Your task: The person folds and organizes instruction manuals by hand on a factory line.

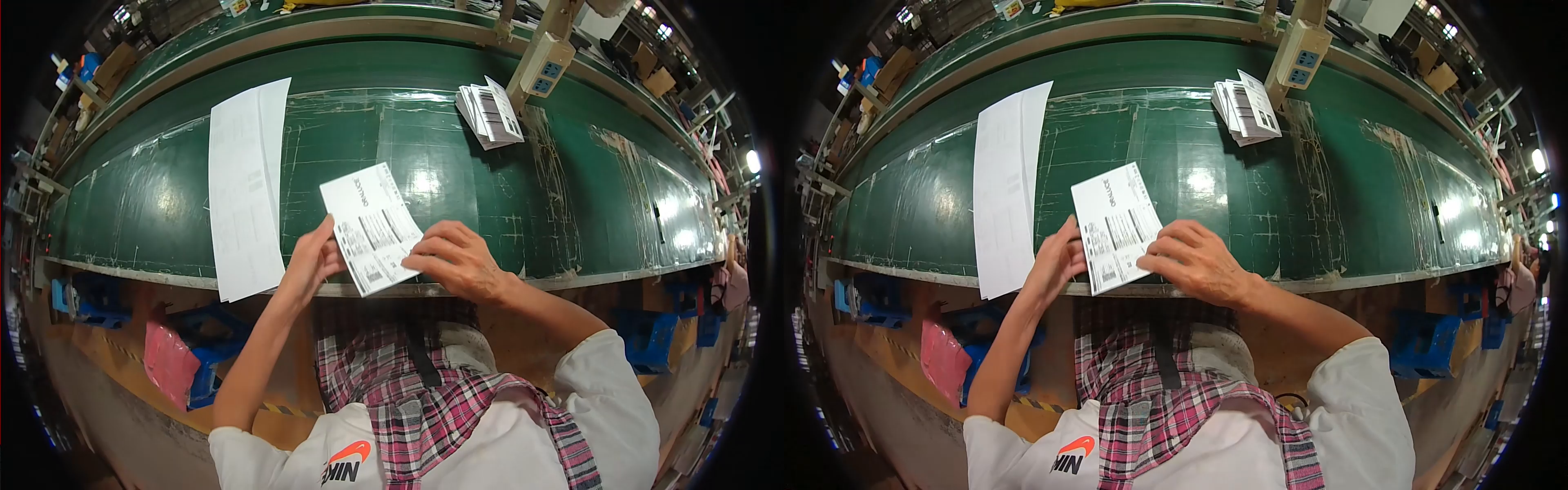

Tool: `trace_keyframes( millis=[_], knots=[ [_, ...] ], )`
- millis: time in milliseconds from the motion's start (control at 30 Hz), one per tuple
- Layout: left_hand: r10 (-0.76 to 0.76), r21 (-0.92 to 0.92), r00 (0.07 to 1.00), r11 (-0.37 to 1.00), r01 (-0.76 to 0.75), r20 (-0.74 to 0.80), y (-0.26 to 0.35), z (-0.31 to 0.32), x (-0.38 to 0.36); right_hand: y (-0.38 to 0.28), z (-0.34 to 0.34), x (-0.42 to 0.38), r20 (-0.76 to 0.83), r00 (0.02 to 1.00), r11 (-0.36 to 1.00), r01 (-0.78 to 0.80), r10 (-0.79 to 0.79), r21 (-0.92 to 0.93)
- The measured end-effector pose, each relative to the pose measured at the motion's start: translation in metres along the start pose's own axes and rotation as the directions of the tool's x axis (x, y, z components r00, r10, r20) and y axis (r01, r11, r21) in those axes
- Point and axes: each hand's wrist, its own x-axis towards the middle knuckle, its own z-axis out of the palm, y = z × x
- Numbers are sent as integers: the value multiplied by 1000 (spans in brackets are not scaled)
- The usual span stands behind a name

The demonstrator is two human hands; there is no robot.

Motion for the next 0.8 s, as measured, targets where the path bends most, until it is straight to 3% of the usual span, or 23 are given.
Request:
trace_keyframes(
  millis=[100,267,300,400,533,633,800],
  knots=[
    [182,213,976,965,-154,-119,1,-9,39,-4,-2,-4,66,997,995,40,-46,89],
    [594,417,803,742,-524,-48,6,8,42,-5,-6,-14,96,995,996,4,-12,87],
    [589,426,808,739,-521,-33,1,9,40,-2,-6,-16,105,994,995,-24,14,94],
    [741,648,653,422,-634,156,-10,12,26,1,-7,-16,98,994,991,-67,56,117],
    [738,705,503,52,-707,451,-20,9,13,0,-4,-13,66,995,987,-88,80,132],
    [703,714,463,-91,-694,539,-24,14,7,0,-4,-10,49,995,988,-91,86,123],
    [686,690,453,-99,-717,569,-32,0,8,0,-8,-16,99,994,992,-51,39,114]
  ],
)
